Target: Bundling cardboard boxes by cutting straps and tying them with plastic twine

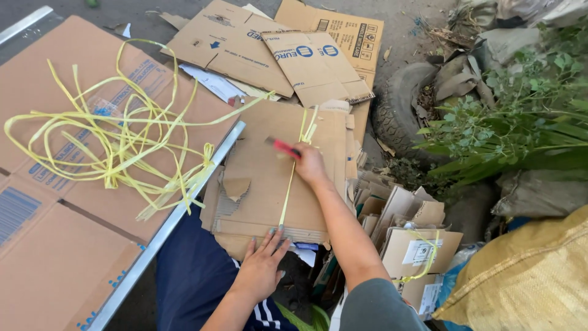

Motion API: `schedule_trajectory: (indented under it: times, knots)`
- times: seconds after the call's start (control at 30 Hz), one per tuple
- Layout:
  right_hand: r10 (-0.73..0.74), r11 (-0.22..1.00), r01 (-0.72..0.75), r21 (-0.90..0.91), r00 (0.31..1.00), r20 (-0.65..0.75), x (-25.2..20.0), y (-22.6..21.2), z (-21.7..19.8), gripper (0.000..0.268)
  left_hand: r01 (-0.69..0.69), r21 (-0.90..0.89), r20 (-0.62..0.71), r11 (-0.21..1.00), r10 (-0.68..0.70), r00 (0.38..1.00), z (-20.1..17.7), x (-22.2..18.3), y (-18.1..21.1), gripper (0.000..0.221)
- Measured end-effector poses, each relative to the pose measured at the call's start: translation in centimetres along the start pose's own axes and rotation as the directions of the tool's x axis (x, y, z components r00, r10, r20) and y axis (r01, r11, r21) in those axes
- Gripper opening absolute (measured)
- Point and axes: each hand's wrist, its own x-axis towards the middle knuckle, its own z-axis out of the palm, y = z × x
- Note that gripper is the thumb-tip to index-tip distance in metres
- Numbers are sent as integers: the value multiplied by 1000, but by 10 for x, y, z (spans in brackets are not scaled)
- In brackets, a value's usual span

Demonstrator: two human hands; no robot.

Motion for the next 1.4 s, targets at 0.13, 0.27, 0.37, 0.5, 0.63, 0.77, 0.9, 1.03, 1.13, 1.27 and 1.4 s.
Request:
schedule_trajectory:
  times: [0.13,0.27,0.37,0.5,0.63,0.77,0.9,1.03,1.13,1.27,1.4]
  knots:
    - [488,686,-358,634,872,-35,-19,37,3,18,-10,26,25,1000,10,1000,5,-1,-3,87]
    - [599,154,-154,976,800,32,-56,57,0,19,-8,16,73,1000,7,997,16,-2,-10,85]
    - [622,80,-112,991,782,38,-78,50,-1,16,34,2,151,999,-33,988,10,-4,-7,84]
    - [588,293,-94,952,803,-101,-96,41,0,16,44,-29,203,999,-38,979,12,-6,-12,79]
    - [600,473,-206,857,788,-142,-99,25,-19,22,40,-25,176,999,-35,984,16,-1,-17,79]
    - [644,722,-460,517,721,-258,-87,7,-59,41,54,-21,164,998,-50,985,13,-1,-14,82]
    - [480,868,-432,244,855,-195,-65,-2,-75,47,57,-15,158,998,-54,986,16,0,-15,82]
    - [251,962,-240,134,965,-74,-50,15,-45,51,59,-10,159,998,-57,986,13,-1,-14,83]
    - [276,961,-276,18,961,8,-56,17,-30,41,73,-5,189,997,-71,979,7,-2,-11,80]
    - [555,814,-536,224,831,-26,-76,21,-27,13,78,-36,186,996,-70,980,5,-1,-14,82]
    - [749,550,-653,521,661,38,-99,8,-33,10,100,-52,205,994,-88,975,3,-4,-11,80]
